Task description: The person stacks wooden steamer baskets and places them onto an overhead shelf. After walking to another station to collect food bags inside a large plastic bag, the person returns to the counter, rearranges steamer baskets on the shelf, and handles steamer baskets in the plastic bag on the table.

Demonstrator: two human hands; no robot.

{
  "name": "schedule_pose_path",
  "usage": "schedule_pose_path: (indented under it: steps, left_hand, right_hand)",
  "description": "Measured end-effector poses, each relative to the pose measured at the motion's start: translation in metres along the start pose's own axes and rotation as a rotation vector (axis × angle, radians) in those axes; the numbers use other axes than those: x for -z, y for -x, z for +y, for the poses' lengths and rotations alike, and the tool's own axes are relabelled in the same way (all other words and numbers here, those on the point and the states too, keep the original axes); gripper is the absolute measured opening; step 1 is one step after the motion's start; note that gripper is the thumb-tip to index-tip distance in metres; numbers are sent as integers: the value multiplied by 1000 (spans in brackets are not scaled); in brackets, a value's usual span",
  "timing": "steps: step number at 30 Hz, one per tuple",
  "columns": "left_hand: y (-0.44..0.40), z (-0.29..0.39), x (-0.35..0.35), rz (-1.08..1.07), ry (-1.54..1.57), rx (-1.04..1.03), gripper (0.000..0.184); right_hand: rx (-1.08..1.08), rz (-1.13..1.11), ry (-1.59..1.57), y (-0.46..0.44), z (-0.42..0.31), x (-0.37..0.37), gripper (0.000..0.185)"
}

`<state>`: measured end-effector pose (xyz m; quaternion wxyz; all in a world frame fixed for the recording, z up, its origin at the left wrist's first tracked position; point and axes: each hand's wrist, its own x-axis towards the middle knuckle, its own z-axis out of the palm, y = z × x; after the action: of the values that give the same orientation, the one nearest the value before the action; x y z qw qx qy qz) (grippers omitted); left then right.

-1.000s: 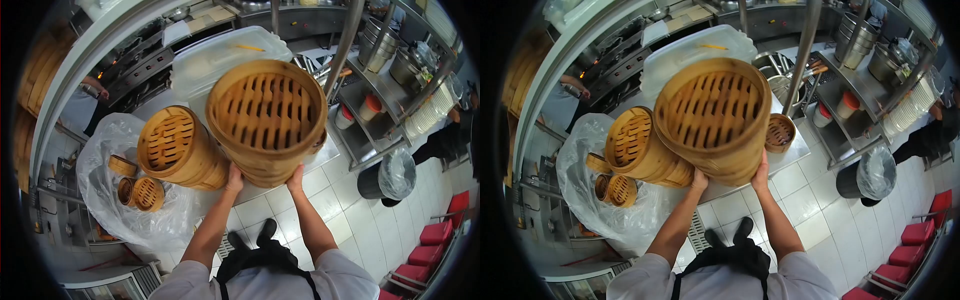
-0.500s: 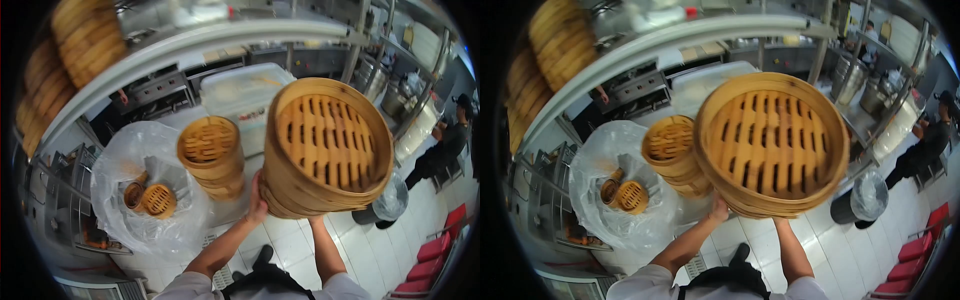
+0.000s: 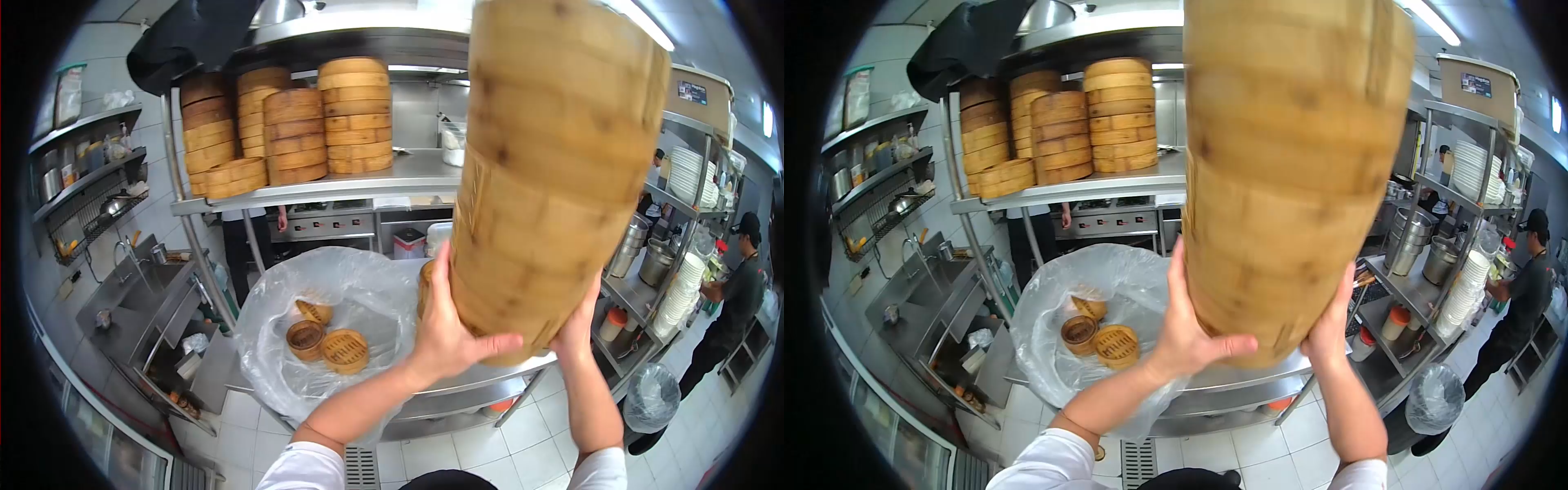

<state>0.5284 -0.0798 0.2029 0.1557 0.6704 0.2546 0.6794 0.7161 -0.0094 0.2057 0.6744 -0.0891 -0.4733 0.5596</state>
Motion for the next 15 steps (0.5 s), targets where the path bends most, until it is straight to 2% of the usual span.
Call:
schedule_pose_path:
  steps: [2, 4, 6, 9, 11, 12, 13, 15]
  left_hand:
    - [-21, 38, 15, 60, 75, -32, 145]
    - [-46, 71, 40, 70, -61, -81, 143]
    - [-74, 112, 54, 47, 38, -80, 138]
    - [-120, 162, 76, 56, 32, -120, 111]
    - [-154, 179, 91, 68, -96, -144, 93]
    - [-171, 193, 99, -2, -22, -219, 93]
    - [-192, 197, 118, 21, -162, -96, 91]
    - [-234, 205, 156, 13, -454, 158, 89]
  right_hand:
    - [17, -49, 24, -6, -26, -57, 69]
    - [41, -126, 66, -13, -53, -113, 72]
    - [18, -214, 39, -32, -71, -148, 75]
    - [-62, -340, 7, -59, -100, -201, 74]
    - [-111, -407, 37, -81, -118, -232, 67]
    - [-163, -446, 51, -101, -128, -249, 72]
    - [-216, -485, 65, -116, -136, -263, 78]
    - [-72, -561, 109, -116, -149, -287, 79]
